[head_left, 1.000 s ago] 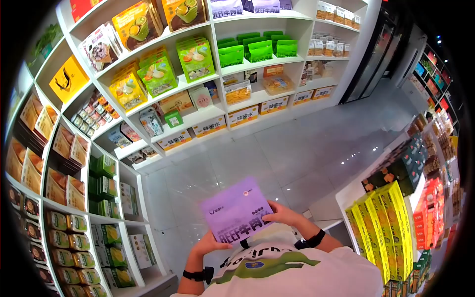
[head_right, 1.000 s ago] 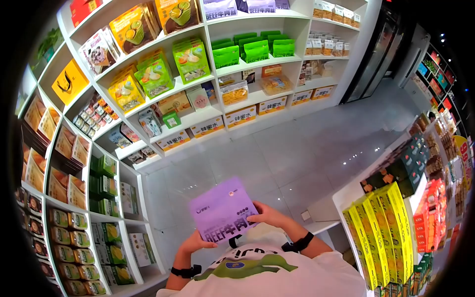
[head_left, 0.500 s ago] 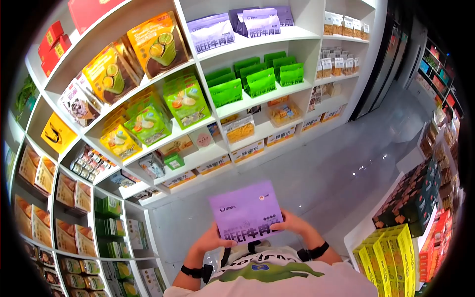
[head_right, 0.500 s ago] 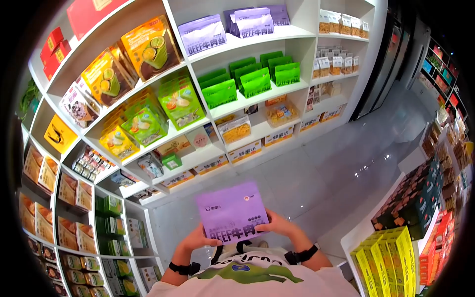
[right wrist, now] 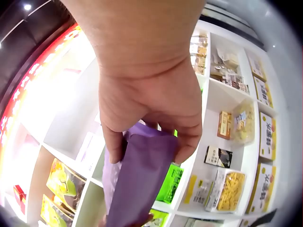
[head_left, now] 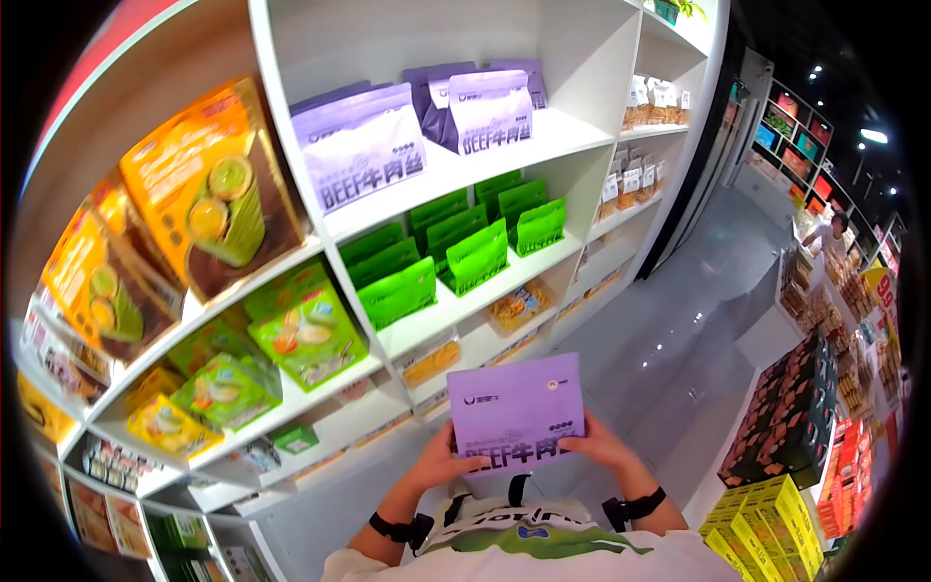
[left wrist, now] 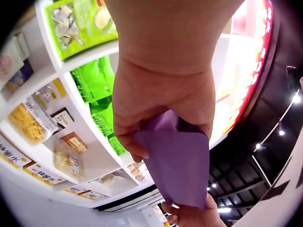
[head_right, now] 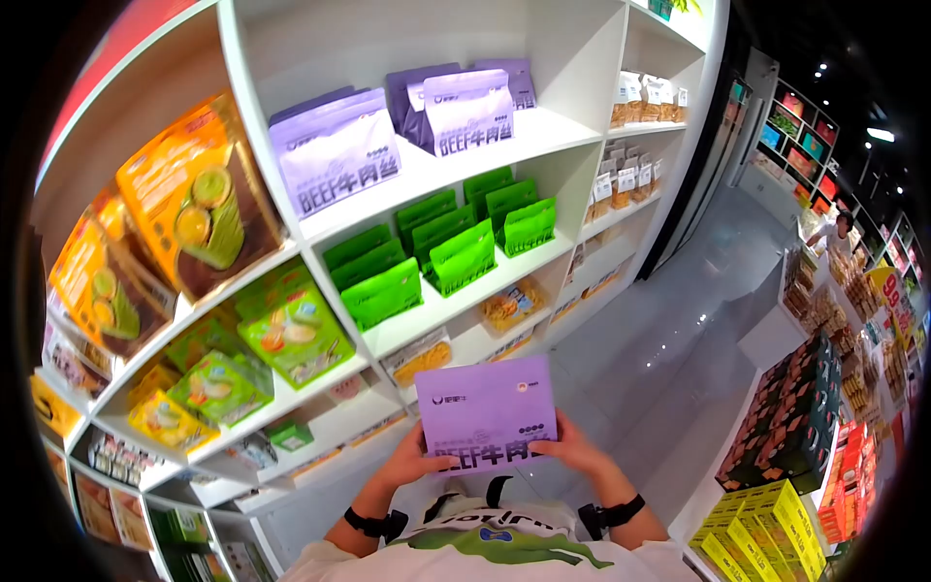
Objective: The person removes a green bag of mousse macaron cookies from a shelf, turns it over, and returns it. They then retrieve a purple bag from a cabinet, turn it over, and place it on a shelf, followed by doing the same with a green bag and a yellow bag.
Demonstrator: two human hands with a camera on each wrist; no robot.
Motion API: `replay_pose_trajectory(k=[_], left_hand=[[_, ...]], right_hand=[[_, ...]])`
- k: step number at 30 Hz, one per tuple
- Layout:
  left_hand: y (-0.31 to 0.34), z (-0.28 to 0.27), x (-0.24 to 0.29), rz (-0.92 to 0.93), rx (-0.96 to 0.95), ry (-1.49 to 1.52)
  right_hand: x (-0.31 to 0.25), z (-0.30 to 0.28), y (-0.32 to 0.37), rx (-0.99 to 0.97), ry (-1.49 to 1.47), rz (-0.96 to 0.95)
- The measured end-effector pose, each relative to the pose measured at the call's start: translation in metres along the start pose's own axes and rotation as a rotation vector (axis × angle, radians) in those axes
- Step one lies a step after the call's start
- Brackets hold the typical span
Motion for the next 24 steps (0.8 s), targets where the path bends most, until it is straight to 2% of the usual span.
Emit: replay_pose_trajectory(k=[4, 10, 12, 16, 18, 19, 21, 22, 23, 24], left_hand=[[-0.061, -0.023, 0.037, -0.064, -0.057, -0.151], [-0.141, -0.037, 0.081, 0.033, -0.057, -0.118], [-0.163, -0.037, 0.102, 0.126, 0.027, -0.225], [-0.215, -0.028, 0.133, 0.120, 0.145, -0.364], [-0.248, -0.016, 0.156, 0.105, 0.255, -0.327], [-0.265, -0.005, 0.169, 0.094, 0.280, -0.322], [-0.307, 0.013, 0.207, 0.142, 0.331, -0.361], [-0.328, 0.017, 0.215, 0.173, 0.344, -0.473], [-0.349, 0.023, 0.226, 0.157, 0.375, -0.475], [-0.368, 0.029, 0.244, 0.222, 0.417, -0.395]], right_hand=[[-0.021, -0.030, -0.050, 0.054, 0.020, -0.010], [-0.056, -0.070, -0.128, 0.066, -0.038, -0.100], [-0.070, -0.092, -0.161, 0.022, -0.030, -0.168], [-0.100, -0.148, -0.235, -0.052, -0.040, -0.245], [-0.136, -0.178, -0.267, -0.117, -0.005, -0.433], [-0.146, -0.194, -0.282, -0.140, -0.012, -0.421], [-0.193, -0.229, -0.313, -0.155, 0.058, -0.625], [-0.207, -0.247, -0.326, -0.181, 0.040, -0.610], [-0.224, -0.265, -0.344, -0.176, 0.030, -0.597], [-0.241, -0.281, -0.361, -0.171, 0.020, -0.583]])
Point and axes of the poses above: each hand's wrist, its own y-axis away from the middle knuckle, its own z-axis out of the palm, x = y × z, the point moved 8 cm from there along -y, towards the middle knuckle, and after that the axes turned 8 degrees about -z, right-handed, at the moved point
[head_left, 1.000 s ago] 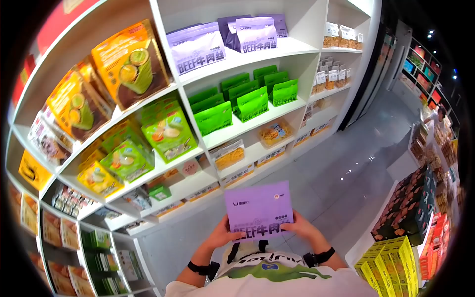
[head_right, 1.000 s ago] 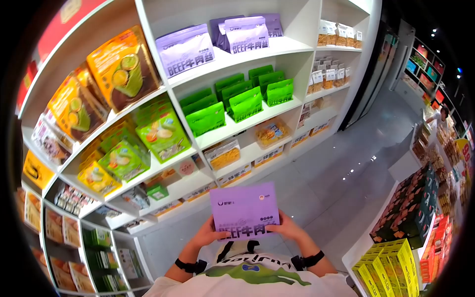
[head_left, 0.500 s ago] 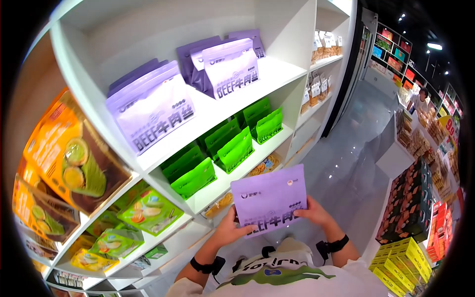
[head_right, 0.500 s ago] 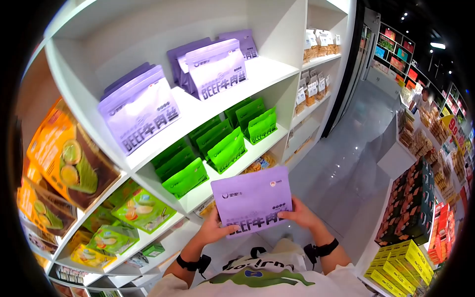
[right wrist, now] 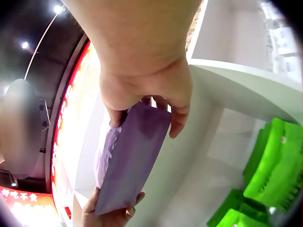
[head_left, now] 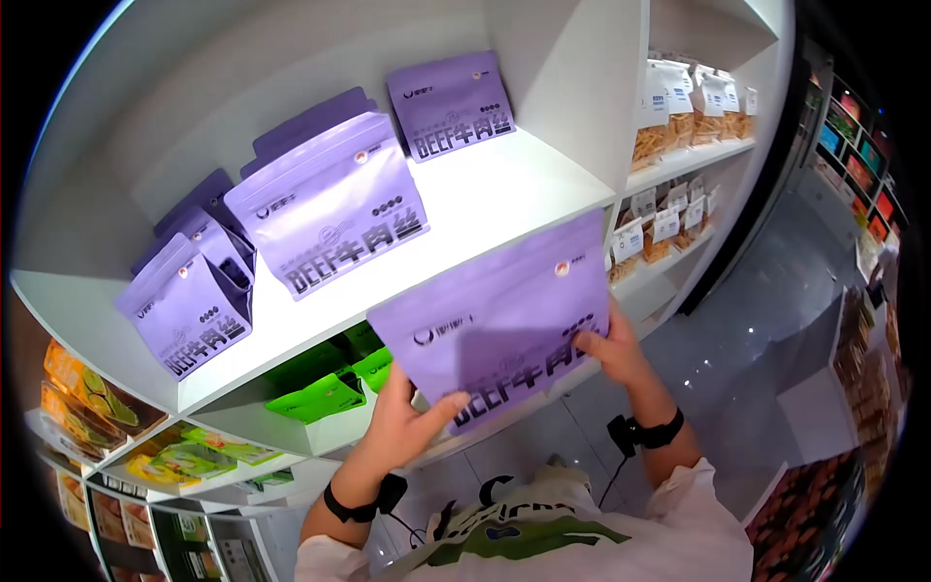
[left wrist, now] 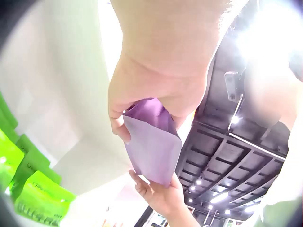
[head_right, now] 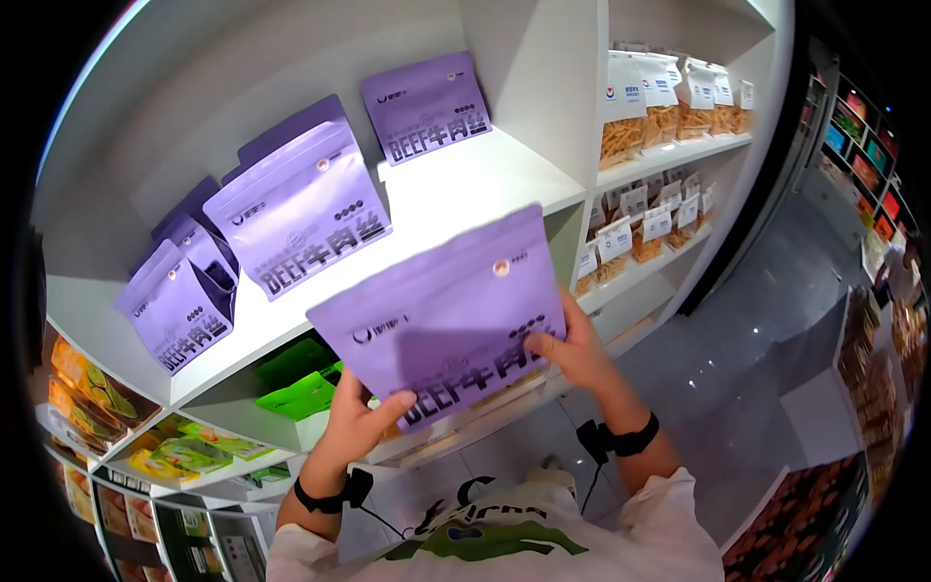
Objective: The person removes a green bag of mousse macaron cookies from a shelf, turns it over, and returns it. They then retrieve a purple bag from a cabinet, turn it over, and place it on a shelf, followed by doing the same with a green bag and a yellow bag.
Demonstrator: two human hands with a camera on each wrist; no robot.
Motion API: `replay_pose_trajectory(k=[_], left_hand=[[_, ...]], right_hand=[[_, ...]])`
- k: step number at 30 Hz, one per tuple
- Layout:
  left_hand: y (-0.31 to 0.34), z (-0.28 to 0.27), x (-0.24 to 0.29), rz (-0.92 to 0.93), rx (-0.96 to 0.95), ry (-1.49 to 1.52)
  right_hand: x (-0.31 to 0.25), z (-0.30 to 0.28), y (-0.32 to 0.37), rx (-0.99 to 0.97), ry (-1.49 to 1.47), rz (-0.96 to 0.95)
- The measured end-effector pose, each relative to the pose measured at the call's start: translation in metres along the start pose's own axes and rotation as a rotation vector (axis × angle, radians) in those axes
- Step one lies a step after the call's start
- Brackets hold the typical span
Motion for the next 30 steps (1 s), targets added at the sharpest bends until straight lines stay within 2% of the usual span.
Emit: replay_pose_trajectory(k=[4, 7, 9, 11, 13, 14, 17, 18, 23, 25, 27, 28, 29, 30], left_hand=[[-0.074, 0.015, 0.061, 0.098, 0.201, 0.169], [-0.118, 0.011, 0.080, 0.109, 0.288, 0.209], [-0.141, 0.005, 0.085, 0.138, 0.325, 0.189], [-0.160, 0.001, 0.089, 0.139, 0.373, 0.131], [-0.173, -0.003, 0.095, 0.197, 0.525, -0.173], [-0.183, -0.008, 0.091, 0.184, 0.563, -0.243], [-0.198, -0.017, 0.077, 0.172, 0.598, -0.282], [-0.195, -0.015, 0.082, 0.202, 0.659, -0.378], [-0.192, -0.007, 0.070, 0.149, 0.707, -0.350], [-0.183, -0.002, 0.074, 0.118, 0.705, -0.318], [-0.154, 0.015, 0.106, 0.366, 0.879, -0.726], [-0.143, 0.019, 0.114, 0.357, 0.889, -0.724], [-0.133, 0.033, 0.130, 0.420, 0.841, -0.889], [-0.128, 0.046, 0.139, 0.480, 0.785, -1.054]], right_hand=[[-0.032, -0.041, -0.081, -0.068, -0.009, -0.039], [-0.051, -0.058, -0.121, -0.025, 0.076, -0.099], [-0.057, -0.064, -0.136, -0.041, 0.306, -0.112], [-0.058, -0.066, -0.150, -0.053, 0.242, -0.125], [-0.065, -0.071, -0.164, 0.020, 0.482, -0.229], [-0.067, -0.067, -0.169, -0.009, 0.549, -0.193], [-0.065, -0.057, -0.185, 0.011, 0.615, -0.333], [-0.058, -0.058, -0.190, 0.016, 0.672, -0.337], [-0.053, -0.050, -0.189, 0.047, 0.668, -0.426], [-0.063, -0.045, -0.177, 0.100, 0.855, -0.571], [-0.084, -0.036, -0.160, 0.093, 0.921, -0.641], [-0.095, -0.031, -0.150, 0.094, 0.978, -0.715], [-0.096, -0.031, -0.145, 0.081, 0.973, -0.719], [-0.093, -0.026, -0.141, -0.029, 1.010, -0.738]])
Point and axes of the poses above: each hand's wrist, its own y-axis away from the middle knuckle, its own z-axis out of the palm, x = y × z, the point moved 8 cm from there along -y, towards the middle knuckle, and after that the axes turned 8 degrees about -z, right-handed, at the moved point
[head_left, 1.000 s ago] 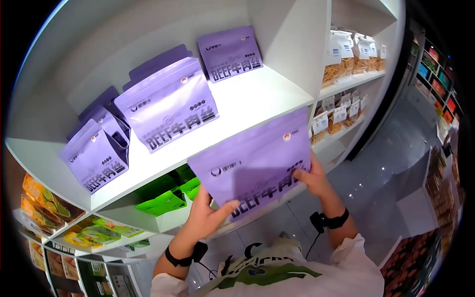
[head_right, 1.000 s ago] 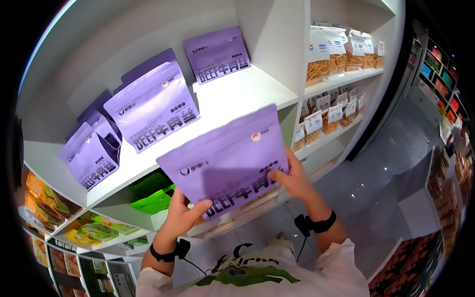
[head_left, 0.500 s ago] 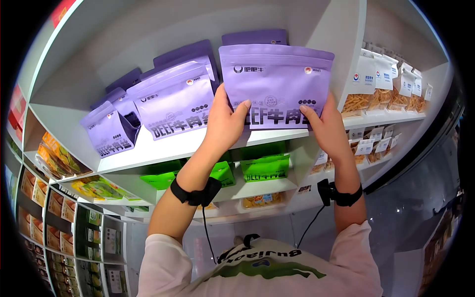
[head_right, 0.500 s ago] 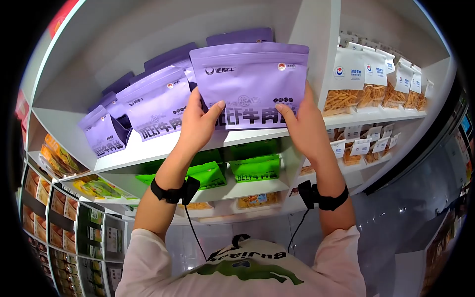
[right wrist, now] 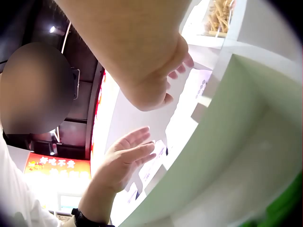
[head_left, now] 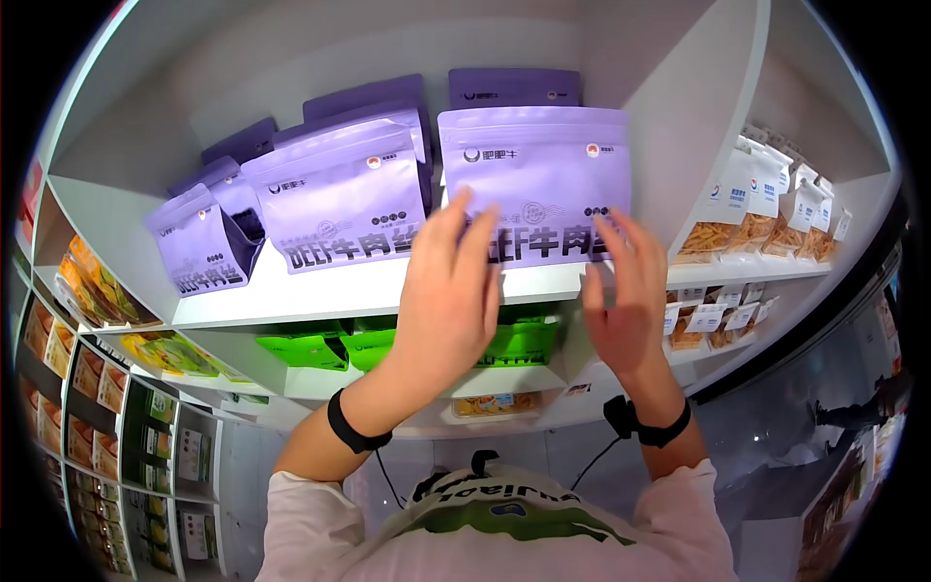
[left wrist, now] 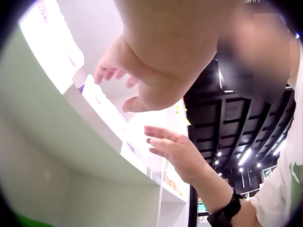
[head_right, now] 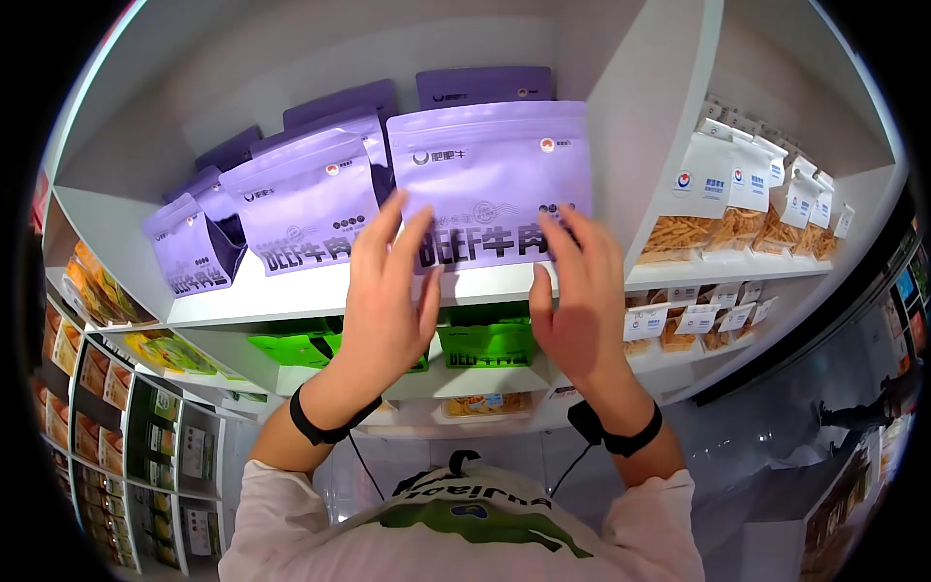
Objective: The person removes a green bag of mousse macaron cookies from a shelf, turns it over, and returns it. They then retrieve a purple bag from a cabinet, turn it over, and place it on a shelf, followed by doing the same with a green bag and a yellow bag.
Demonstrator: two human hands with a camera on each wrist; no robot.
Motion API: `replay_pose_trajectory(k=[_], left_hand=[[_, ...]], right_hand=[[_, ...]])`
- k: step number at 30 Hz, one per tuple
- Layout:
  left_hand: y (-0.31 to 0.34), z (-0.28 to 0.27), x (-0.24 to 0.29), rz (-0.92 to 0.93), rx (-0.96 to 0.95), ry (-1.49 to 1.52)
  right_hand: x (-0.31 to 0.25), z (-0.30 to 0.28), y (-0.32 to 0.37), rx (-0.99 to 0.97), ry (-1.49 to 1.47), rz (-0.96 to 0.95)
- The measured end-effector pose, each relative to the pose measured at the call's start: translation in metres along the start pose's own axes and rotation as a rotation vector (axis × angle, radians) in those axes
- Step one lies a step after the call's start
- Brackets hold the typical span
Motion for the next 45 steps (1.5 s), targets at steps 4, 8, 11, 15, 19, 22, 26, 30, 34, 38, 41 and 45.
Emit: replay_pose_trajectory(k=[4, 8, 11, 15, 19, 22, 26, 30, 34, 38, 41, 45], left_hand=[[0.004, 0.029, 0.004, 0.048, -0.308, 0.034], [-0.001, 0.058, -0.003, 0.132, -0.437, -0.196], [-0.003, 0.081, -0.015, 0.107, -0.496, -0.184], [-0.013, 0.109, -0.031, 0.120, -0.617, -0.269], [-0.023, 0.142, -0.052, 0.027, -0.704, -0.290], [-0.020, 0.169, -0.063, 0.075, -0.990, -0.421], [-0.024, 0.186, -0.075, 0.060, -0.931, -0.272], [-0.034, 0.165, -0.066, -0.059, -1.070, -0.250], [-0.035, 0.166, -0.070, -0.100, -1.048, -0.241], [-0.035, 0.160, -0.064, -0.087, -1.044, -0.242], [-0.030, 0.155, -0.070, -0.129, -0.949, -0.253], [-0.029, 0.144, -0.075, -0.209, -1.029, -0.365]], right_hand=[[-0.012, 0.022, 0.006, -0.184, -0.021, -0.062], [-0.005, 0.045, 0.010, -0.300, 0.077, -0.068], [0.005, 0.061, 0.007, -0.410, 0.074, -0.029], [0.026, 0.084, -0.001, -0.505, 0.044, -0.008], [0.046, 0.109, -0.005, -0.724, 0.041, 0.075], [0.059, 0.124, -0.003, -0.856, 0.088, 0.160], [0.063, 0.125, -0.009, -0.959, 0.049, 0.266], [0.072, 0.137, -0.007, -1.012, 0.082, 0.296], [0.074, 0.139, -0.007, -1.000, 0.080, 0.337], [0.075, 0.140, -0.007, -1.003, 0.067, 0.333], [0.077, 0.140, -0.007, -0.963, 0.083, 0.289], [0.069, 0.136, -0.013, -0.898, 0.165, 0.193]])
Point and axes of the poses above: each hand's wrist, its own y-axis away from the middle knuckle, its own z-axis out of the palm, x = y × z, the point moved 8 cm from there along -y, towards the middle knuckle, and after that the axes turned 8 degrees about -z, right-handed, at the moved point
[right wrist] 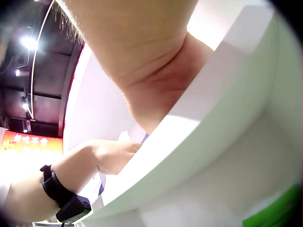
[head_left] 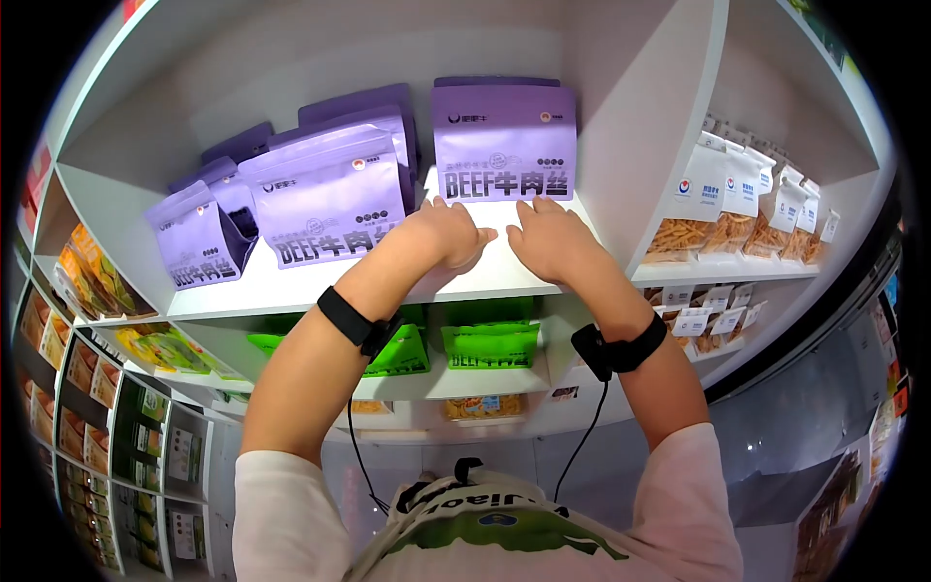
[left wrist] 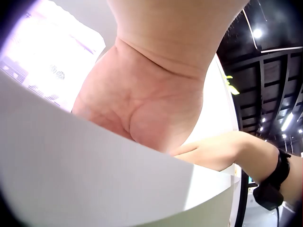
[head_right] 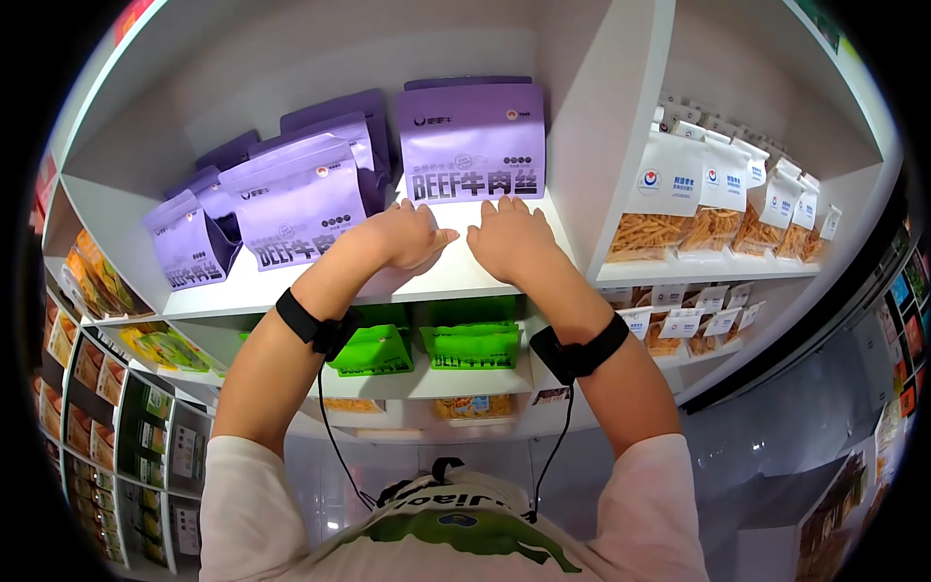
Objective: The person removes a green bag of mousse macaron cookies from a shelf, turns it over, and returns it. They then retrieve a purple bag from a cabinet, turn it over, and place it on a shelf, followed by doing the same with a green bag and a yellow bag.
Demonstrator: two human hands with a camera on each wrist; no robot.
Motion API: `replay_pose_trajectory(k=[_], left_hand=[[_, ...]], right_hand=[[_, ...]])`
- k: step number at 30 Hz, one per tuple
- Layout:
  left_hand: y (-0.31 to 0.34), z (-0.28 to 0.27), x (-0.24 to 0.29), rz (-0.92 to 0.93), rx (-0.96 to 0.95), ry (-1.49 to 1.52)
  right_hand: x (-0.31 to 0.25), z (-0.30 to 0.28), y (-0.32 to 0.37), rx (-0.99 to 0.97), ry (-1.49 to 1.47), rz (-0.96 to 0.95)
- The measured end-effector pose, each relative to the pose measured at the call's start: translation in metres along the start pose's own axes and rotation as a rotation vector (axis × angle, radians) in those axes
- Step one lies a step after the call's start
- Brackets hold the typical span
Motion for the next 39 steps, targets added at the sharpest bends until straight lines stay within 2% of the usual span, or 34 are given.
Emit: replay_pose_trajectory(k=[2, 4, 5, 8, 10, 12, 13, 15, 17, 18, 20, 21, 22, 25, 27, 32, 39], left_hand=[[-0.004, 0.004, -0.005, -0.033, -0.007, -0.017], [-0.013, 0.008, -0.003, 0.047, -0.048, -0.059], [-0.008, 0.002, -0.001, -0.005, -0.122, 0.005], [-0.012, 0.001, 0.002, 0.018, -0.076, -0.042], [0.002, 0.003, 0.000, -0.040, -0.056, -0.034], [0.027, -0.015, 0.008, 0.092, 0.321, -0.041], [0.044, -0.020, 0.004, 0.136, 0.419, 0.082], [0.095, -0.042, -0.002, 0.129, 0.386, 0.163], [0.130, -0.050, -0.027, 0.111, 0.500, 0.234], [0.138, -0.048, -0.045, 0.051, 0.534, 0.220], [0.139, -0.040, -0.081, -0.075, 0.508, 0.199], [0.137, -0.036, -0.096, -0.075, 0.571, 0.176], [0.133, -0.032, -0.108, -0.112, 0.542, 0.179], [0.124, -0.024, -0.124, -0.060, 0.595, 0.167], [0.118, -0.022, -0.133, -0.117, 0.607, 0.264], [0.108, -0.019, -0.136, -0.167, 0.565, 0.275], [0.114, -0.018, -0.132, -0.088, 0.666, 0.281]], right_hand=[[-0.002, -0.002, 0.000, -0.011, -0.006, -0.017], [0.000, 0.001, -0.006, -0.049, -0.014, -0.021], [0.003, 0.005, -0.012, -0.062, -0.012, -0.035], [0.008, 0.011, -0.023, -0.081, -0.005, -0.068], [0.005, 0.010, -0.020, -0.103, -0.004, -0.079], [-0.002, 0.003, -0.010, -0.046, -0.009, -0.083], [-0.007, -0.001, -0.005, 0.051, 0.031, -0.112], [-0.023, -0.007, 0.007, 0.132, -0.043, -0.195], [-0.039, -0.018, 0.024, 0.282, -0.149, -0.311], [-0.042, -0.017, 0.027, 0.287, -0.163, -0.288], [-0.058, -0.020, 0.040, 0.402, -0.149, -0.388], [-0.064, -0.022, 0.044, 0.431, -0.145, -0.390], [-0.065, -0.019, 0.044, 0.430, -0.149, -0.370], [-0.062, -0.022, 0.048, 0.518, -0.301, -0.375], [-0.060, -0.023, 0.050, 0.509, -0.349, -0.342], [-0.056, -0.025, 0.053, 0.508, -0.399, -0.295], [-0.053, -0.027, 0.053, 0.552, -0.431, -0.270]])
Point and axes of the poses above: each hand's wrist, its own y-axis away from the middle knuckle, its own z-axis out of the palm, x = y × z, the point moved 8 cm from there along -y, towards the middle knuckle, and after that the axes turned 8 degrees about -z, right-handed, at the moved point
